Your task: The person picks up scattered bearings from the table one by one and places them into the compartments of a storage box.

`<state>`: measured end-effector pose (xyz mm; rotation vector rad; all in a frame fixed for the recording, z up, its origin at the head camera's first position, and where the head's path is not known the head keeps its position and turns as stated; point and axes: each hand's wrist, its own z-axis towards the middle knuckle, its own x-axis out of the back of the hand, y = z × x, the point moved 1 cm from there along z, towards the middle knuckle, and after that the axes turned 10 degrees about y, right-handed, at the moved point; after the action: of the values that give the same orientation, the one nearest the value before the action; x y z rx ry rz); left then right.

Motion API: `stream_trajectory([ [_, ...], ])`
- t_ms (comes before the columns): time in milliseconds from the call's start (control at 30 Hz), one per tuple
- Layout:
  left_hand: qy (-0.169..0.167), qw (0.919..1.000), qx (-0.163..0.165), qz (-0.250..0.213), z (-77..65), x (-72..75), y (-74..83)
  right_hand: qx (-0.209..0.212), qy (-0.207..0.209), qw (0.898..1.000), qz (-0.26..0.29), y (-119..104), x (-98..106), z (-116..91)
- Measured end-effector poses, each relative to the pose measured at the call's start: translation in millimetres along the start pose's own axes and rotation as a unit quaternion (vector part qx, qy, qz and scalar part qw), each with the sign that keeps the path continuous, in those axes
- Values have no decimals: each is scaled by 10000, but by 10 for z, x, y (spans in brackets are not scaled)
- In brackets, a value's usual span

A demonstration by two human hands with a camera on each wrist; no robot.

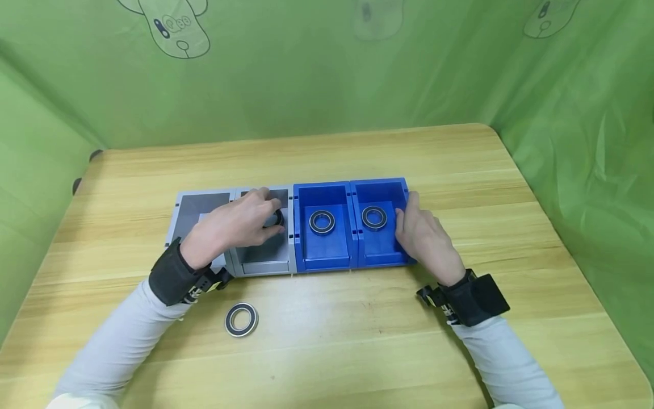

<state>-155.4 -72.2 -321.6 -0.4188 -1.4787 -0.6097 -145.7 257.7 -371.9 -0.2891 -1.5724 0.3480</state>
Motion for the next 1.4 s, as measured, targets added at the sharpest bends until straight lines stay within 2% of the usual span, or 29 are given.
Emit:
stream_trajectory([
  [200, -203, 9995, 216, -62, 25, -126, -8, -145, -136, 9998, -76, -15, 5, 25],
  [400, -420, 9984, 359, -112, 32, -228, -4, -82, -87, 9999, -53, -21, 1, 21],
  [667, -266, 9987, 435, 40, 25, -257, 15, -103, -21, 9999, -108, -39, 29, 44],
  [967, -318, 9974, 629, 141, 30, -250, 52, -181, -97, 9997, -134, -39, 31, 39],
  [1167, -324, 9971, 607, 315, -12, -183, 76, -161, -112, 9997, -118, -27, 14, 32],
  [1400, -252, 9974, 657, 121, -82, 79, 125, -135, -95, 9998, -82, -12, 3, 16],
])
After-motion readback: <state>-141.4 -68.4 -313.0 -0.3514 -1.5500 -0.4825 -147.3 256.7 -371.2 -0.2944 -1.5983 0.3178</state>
